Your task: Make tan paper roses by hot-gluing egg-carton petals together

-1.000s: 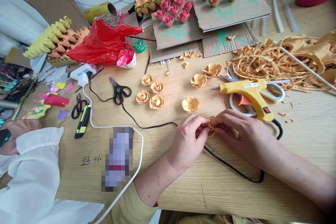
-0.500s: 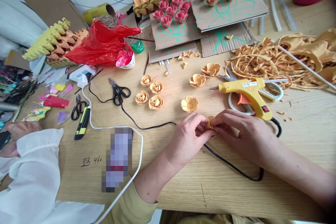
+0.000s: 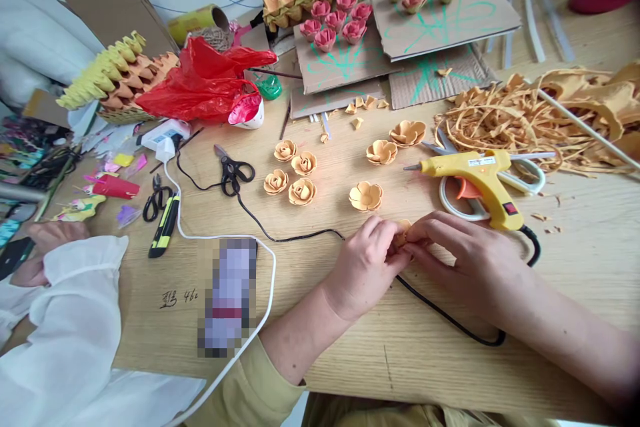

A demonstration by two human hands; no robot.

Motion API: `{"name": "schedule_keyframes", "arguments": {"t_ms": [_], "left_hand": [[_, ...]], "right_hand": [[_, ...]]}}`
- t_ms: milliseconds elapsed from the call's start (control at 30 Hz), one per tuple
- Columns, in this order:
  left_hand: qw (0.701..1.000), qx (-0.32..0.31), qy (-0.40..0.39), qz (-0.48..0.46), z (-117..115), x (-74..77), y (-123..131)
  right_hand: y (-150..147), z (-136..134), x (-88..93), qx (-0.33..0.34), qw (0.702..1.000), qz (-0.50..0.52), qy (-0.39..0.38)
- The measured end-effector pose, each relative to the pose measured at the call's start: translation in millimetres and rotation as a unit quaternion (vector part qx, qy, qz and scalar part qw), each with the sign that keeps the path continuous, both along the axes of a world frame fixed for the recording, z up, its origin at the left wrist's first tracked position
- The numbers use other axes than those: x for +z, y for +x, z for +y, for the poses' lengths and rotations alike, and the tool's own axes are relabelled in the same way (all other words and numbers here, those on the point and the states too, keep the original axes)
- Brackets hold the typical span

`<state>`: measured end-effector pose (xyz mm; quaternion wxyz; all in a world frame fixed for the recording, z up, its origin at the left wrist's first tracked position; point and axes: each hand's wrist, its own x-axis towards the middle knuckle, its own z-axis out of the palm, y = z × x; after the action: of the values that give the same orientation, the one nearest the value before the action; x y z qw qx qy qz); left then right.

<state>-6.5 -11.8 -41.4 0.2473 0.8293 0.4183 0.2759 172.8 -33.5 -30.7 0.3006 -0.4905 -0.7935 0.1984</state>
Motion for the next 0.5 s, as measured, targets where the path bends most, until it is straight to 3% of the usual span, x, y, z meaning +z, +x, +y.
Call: {"name": "schedule_keyframes", "arguments": {"t_ms": [133,267,500], "left_hand": [[1.000,0.003,0.006,0.014,-0.2,0.5,0.3],[1.000,0.014,-0.015,-0.017,1.6,-1.4,0.8],[0.996,0.023,-0.060,-0.054,2.2,-5.4,0.1]], "right_hand": [[-3.6,-2.0,-2.9,0.011,0.999,-0.027,0.026],[-3.1,-1.4,-3.4,-0.008,1.000,-0.020,0.004],[16.6,6.9,22.0,-0.104,0.994,-0.027,0.008]]}}
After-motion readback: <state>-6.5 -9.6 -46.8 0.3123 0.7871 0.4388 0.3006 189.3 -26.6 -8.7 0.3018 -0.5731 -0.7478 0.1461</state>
